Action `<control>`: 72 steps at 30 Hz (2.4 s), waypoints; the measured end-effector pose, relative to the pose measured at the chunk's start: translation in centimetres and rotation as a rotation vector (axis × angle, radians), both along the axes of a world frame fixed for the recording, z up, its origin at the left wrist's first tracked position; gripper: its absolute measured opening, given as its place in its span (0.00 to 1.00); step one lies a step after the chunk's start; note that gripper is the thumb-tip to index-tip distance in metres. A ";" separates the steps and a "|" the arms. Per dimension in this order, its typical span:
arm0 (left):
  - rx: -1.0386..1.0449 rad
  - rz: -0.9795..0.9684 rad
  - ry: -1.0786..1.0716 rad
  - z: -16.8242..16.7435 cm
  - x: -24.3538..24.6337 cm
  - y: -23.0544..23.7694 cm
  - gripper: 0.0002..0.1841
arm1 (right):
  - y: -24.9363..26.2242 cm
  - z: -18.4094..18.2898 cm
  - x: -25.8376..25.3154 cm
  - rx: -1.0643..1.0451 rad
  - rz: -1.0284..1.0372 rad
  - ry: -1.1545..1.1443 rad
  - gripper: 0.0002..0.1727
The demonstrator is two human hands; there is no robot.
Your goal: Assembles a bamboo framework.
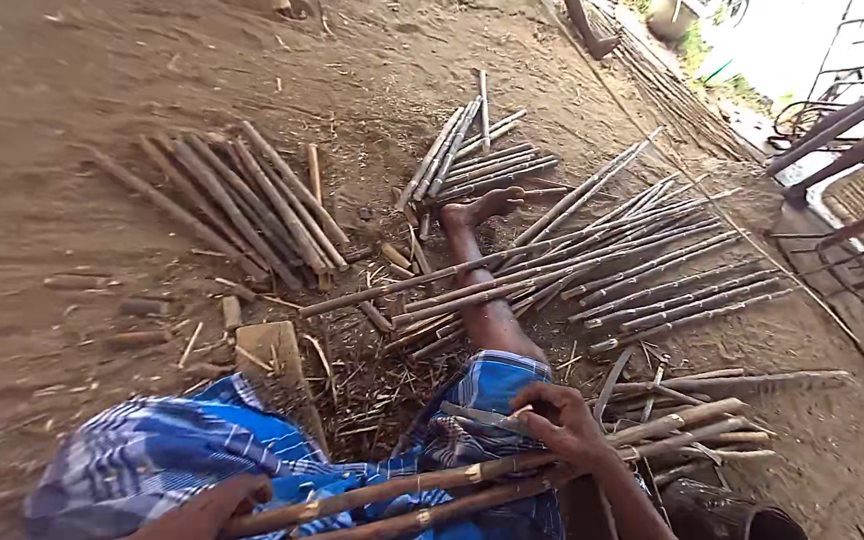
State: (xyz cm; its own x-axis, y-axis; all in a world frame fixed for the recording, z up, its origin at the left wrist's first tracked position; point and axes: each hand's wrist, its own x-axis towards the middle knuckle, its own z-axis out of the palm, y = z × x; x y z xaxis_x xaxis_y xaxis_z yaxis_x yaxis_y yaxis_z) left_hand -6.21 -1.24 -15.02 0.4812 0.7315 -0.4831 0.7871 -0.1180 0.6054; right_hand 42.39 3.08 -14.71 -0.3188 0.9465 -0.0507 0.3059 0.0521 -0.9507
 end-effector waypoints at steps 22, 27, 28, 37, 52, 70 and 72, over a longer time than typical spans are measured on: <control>0.423 0.009 -0.088 -4.4 -2.4 4.0 0.28 | -1.4 -1.7 -0.5 0.194 0.204 -0.281 0.05; 0.363 -0.073 0.047 -4.1 -2.2 4.6 0.34 | -1.5 -2.0 -0.5 0.234 0.254 -0.273 0.04; 0.323 -0.081 0.078 -4.0 -2.2 4.8 0.34 | -1.4 -2.0 -0.4 0.225 0.254 -0.256 0.05; 0.214 -0.072 -0.173 -1.4 4.0 6.4 0.24 | -0.2 0.4 -1.3 0.141 0.067 -0.044 0.06; 0.440 -0.092 -0.034 -4.4 6.1 6.9 0.30 | 0.9 -2.9 -4.1 0.294 0.086 -0.338 0.04; 0.109 -0.048 -0.018 -3.8 5.9 11.5 0.23 | 3.2 -3.4 -3.6 0.230 0.199 -0.179 0.03; 0.369 0.056 -0.047 -3.5 3.2 10.5 0.17 | 4.2 -3.1 -3.0 0.208 0.076 -0.112 0.03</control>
State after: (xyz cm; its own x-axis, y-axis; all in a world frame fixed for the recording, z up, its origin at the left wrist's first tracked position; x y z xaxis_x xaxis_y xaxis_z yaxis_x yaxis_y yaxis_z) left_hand -3.03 9.23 -18.56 0.4507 0.8782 -0.1603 0.7712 -0.2926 0.5654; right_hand 39.35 7.30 -17.83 -0.3928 0.9138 0.1036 0.3968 0.2700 -0.8773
